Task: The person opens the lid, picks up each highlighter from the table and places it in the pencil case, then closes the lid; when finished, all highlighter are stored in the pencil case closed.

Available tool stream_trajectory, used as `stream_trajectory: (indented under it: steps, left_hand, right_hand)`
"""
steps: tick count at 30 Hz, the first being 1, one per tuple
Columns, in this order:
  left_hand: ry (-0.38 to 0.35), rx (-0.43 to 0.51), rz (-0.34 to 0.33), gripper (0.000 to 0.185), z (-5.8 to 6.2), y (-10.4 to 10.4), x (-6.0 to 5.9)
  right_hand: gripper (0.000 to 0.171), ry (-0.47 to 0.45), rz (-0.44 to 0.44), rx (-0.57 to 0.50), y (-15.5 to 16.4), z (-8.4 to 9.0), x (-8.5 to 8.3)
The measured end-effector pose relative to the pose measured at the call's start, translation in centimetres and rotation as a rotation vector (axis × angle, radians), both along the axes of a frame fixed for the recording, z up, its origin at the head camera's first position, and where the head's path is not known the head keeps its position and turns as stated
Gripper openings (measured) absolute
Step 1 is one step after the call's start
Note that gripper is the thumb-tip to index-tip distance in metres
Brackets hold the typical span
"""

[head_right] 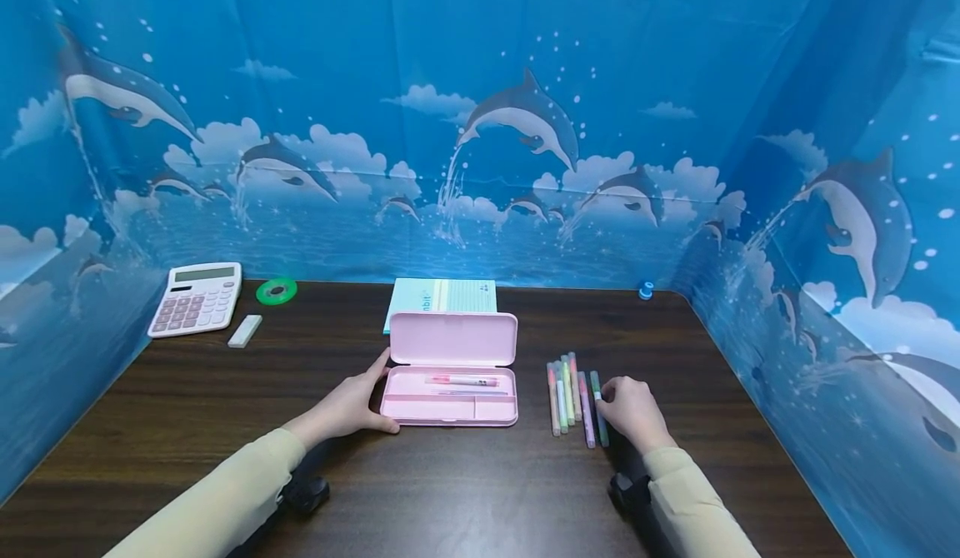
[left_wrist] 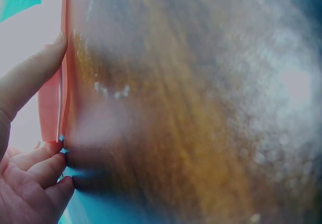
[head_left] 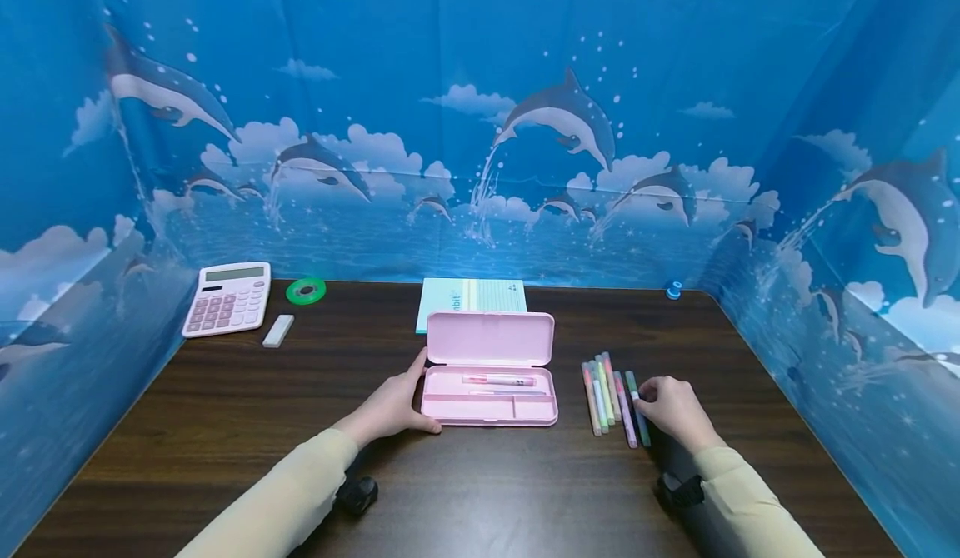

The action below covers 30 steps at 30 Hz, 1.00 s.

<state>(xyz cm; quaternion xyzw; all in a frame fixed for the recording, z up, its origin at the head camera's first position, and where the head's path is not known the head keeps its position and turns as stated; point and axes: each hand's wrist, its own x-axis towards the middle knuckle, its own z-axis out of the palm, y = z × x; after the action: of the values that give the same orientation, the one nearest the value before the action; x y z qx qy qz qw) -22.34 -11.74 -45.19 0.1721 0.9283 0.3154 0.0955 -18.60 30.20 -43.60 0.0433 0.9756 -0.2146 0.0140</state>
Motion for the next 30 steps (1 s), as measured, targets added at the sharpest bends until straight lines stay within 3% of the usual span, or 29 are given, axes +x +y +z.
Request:
stream_trajectory:
  steps: [30]
  left_hand:
    - [-0.015,-0.002,0.001,0.125,0.13,0.12,-0.11]
  right_hand:
    - [0.02,-0.087,-0.104,-0.038,1.08,0.22,-0.02]
